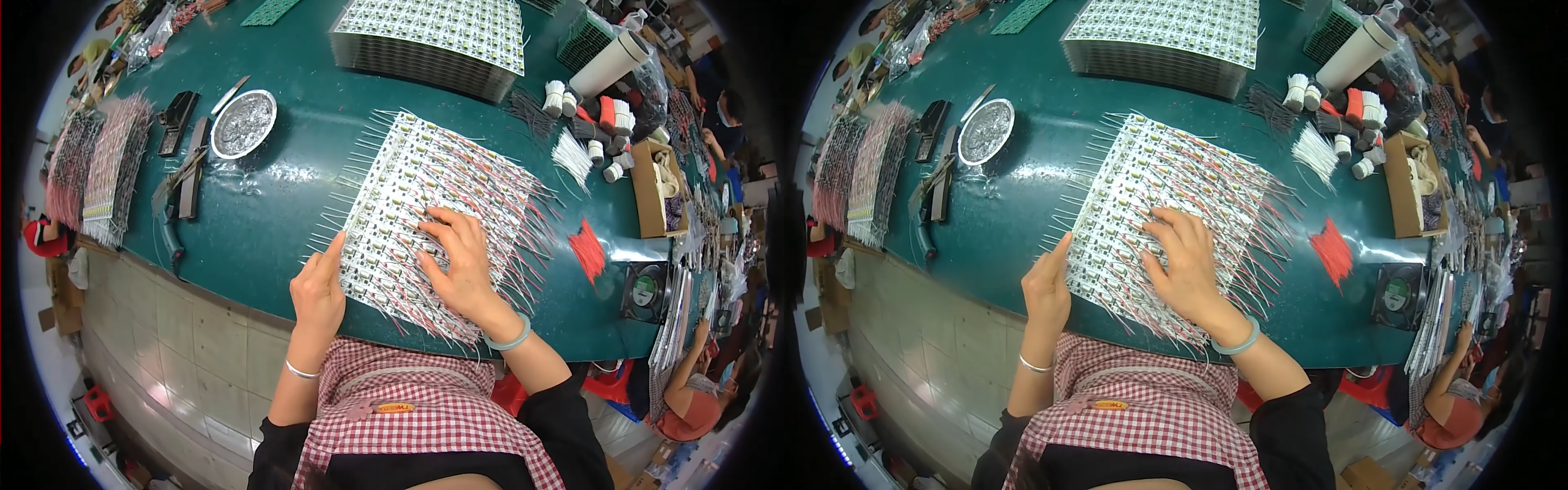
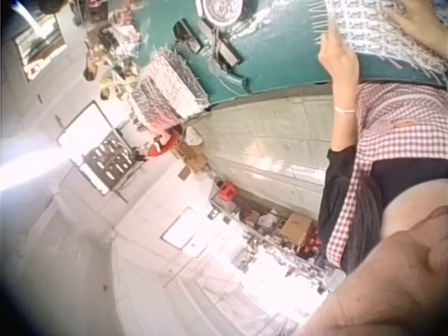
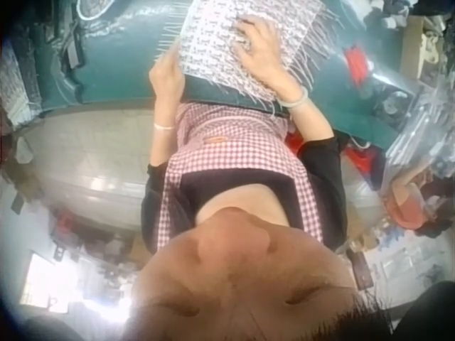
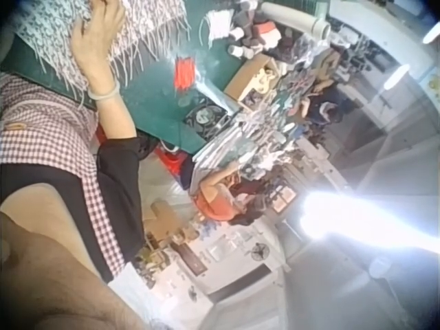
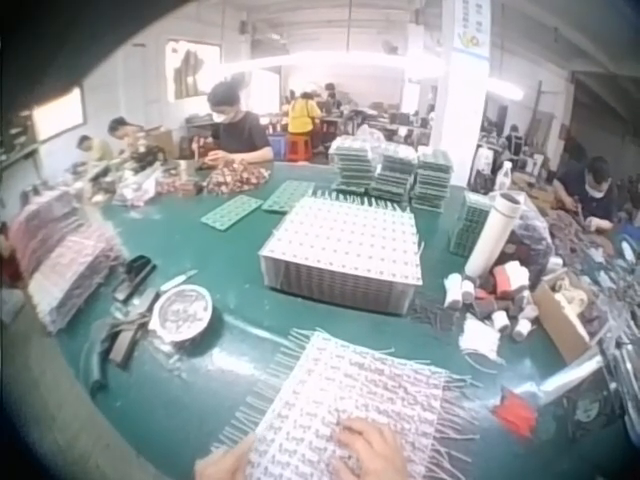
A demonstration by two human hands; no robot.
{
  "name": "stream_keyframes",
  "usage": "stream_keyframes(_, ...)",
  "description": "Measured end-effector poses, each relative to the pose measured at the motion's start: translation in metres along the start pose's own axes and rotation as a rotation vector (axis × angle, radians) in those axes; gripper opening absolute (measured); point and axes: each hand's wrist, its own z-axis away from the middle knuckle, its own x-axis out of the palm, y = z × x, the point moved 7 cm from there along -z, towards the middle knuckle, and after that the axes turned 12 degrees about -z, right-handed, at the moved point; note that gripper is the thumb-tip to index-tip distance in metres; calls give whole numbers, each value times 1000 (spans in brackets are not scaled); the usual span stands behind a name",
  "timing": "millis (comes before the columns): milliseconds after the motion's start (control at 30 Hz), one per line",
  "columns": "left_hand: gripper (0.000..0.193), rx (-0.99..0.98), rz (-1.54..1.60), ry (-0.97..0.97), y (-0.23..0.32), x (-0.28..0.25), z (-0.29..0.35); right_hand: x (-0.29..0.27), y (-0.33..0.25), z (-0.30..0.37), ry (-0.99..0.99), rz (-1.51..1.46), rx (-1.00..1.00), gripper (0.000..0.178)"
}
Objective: The person straightens and aligns components on a circuit board panel using a metal rod, fits heat shrink sleeves onto component leads by hand, and shrinks them using a heat gun.
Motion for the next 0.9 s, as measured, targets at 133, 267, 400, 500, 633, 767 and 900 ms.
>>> stream_keyframes(133,54,70,-16,-2,3,-1,5,0,0,-1,-6,-3,5,37)
stream_keyframes(267,58,145,-135,-33,17,1,12,0,-1,-1,-8,9,6,37)
stream_keyframes(400,66,215,-165,-12,27,4,17,-1,-2,-1,-14,5,17,37)
stream_keyframes(500,67,194,-134,-19,26,4,21,-6,-2,-4,-24,-57,44,34)
stream_keyframes(633,66,312,-107,-119,47,-2,37,-34,8,-3,-5,-214,177,23)
stream_keyframes(767,58,166,30,-43,37,-37,27,-97,-20,-33,161,-17,126,17)
stream_keyframes(900,41,-158,128,30,5,-42,9,-89,-31,-92,88,-63,-107,19)
